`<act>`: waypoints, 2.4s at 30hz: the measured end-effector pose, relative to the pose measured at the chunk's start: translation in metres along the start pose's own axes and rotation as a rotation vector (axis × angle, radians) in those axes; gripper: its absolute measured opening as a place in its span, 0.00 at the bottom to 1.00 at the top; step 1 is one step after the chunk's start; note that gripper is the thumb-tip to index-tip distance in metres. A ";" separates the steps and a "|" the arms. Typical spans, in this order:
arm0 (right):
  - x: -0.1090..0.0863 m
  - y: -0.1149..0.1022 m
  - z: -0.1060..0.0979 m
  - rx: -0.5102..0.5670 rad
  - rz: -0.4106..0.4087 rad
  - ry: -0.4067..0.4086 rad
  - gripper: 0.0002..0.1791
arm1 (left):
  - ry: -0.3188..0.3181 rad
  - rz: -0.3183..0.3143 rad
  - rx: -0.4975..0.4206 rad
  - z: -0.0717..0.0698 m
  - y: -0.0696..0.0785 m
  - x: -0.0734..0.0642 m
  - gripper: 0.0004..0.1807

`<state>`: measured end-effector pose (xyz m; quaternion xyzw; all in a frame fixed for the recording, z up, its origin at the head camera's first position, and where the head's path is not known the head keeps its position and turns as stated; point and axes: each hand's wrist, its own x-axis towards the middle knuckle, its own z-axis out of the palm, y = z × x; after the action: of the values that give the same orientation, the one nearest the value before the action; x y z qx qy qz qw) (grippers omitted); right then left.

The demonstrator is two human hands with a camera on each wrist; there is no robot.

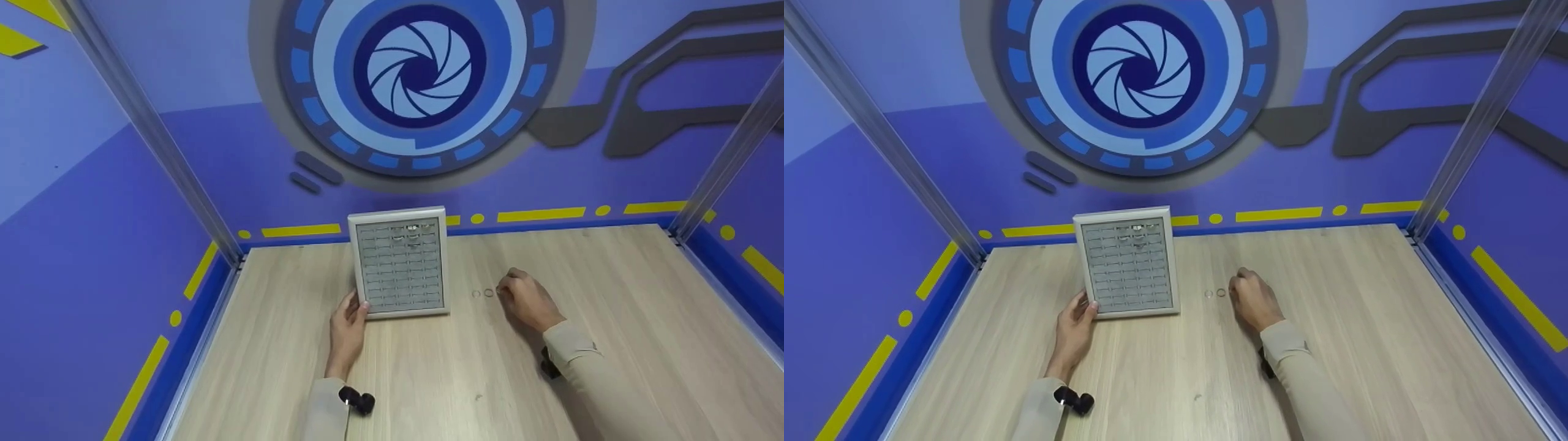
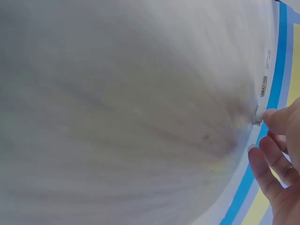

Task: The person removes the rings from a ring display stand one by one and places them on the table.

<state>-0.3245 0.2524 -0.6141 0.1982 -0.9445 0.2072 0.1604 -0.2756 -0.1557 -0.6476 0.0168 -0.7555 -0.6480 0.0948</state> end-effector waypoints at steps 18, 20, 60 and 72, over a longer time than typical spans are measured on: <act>0.037 -0.042 -0.024 0.067 -0.082 0.116 0.06 | -0.009 -0.010 -0.011 -0.003 -0.004 0.001 0.31; 0.042 -0.048 -0.026 0.073 -0.091 0.123 0.06 | -0.008 -0.015 -0.010 -0.003 -0.005 0.001 0.30; 0.125 -0.140 -0.031 0.176 -0.225 0.435 0.02 | -0.015 0.004 -0.005 -0.003 -0.002 0.000 0.32; 0.129 -0.148 -0.027 0.106 -0.190 0.459 0.03 | -0.018 0.014 -0.011 -0.003 -0.003 0.001 0.32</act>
<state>-0.3652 0.1014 -0.4929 0.2421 -0.8482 0.2801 0.3789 -0.2766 -0.1589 -0.6504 0.0053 -0.7528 -0.6516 0.0926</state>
